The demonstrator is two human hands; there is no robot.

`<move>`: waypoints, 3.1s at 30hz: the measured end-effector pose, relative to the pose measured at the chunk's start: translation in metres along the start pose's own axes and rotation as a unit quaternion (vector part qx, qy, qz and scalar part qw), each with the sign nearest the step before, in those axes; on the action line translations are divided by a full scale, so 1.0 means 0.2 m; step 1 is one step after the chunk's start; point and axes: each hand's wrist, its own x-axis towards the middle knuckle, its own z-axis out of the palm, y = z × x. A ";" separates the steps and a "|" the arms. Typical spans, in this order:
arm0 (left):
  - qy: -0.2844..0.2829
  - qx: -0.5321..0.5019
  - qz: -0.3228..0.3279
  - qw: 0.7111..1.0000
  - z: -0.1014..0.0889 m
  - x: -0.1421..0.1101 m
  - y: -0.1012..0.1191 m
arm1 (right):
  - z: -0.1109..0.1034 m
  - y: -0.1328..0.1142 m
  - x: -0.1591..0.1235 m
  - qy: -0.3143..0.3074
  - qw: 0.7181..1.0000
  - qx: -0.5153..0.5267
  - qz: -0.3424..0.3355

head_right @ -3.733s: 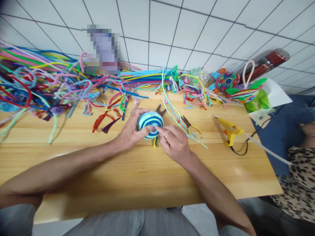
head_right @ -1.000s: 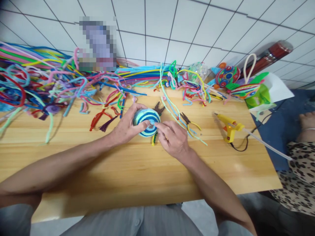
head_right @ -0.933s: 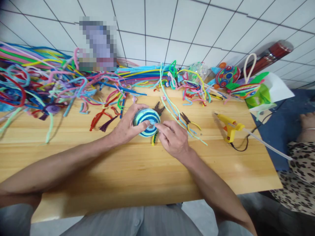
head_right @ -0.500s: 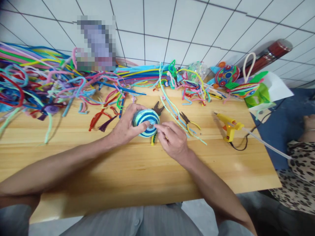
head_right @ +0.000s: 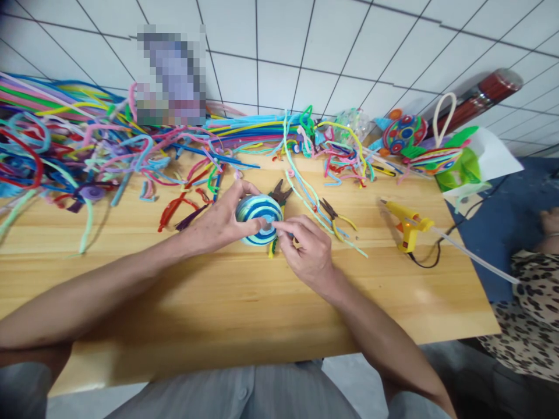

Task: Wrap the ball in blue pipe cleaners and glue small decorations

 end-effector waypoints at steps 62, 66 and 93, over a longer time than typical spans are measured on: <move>0.141 -0.064 0.062 0.986 0.19 -0.11 -0.07 | 0.02 -0.02 0.00 -0.016 0.992 -0.096 -0.075; 0.129 -0.058 0.069 0.988 0.17 -0.11 -0.07 | 0.01 -0.02 0.01 -0.014 0.991 -0.107 -0.082; 0.094 0.045 0.285 0.953 0.07 -0.14 -0.11 | 0.05 -0.06 0.00 -0.020 0.995 -0.069 -0.068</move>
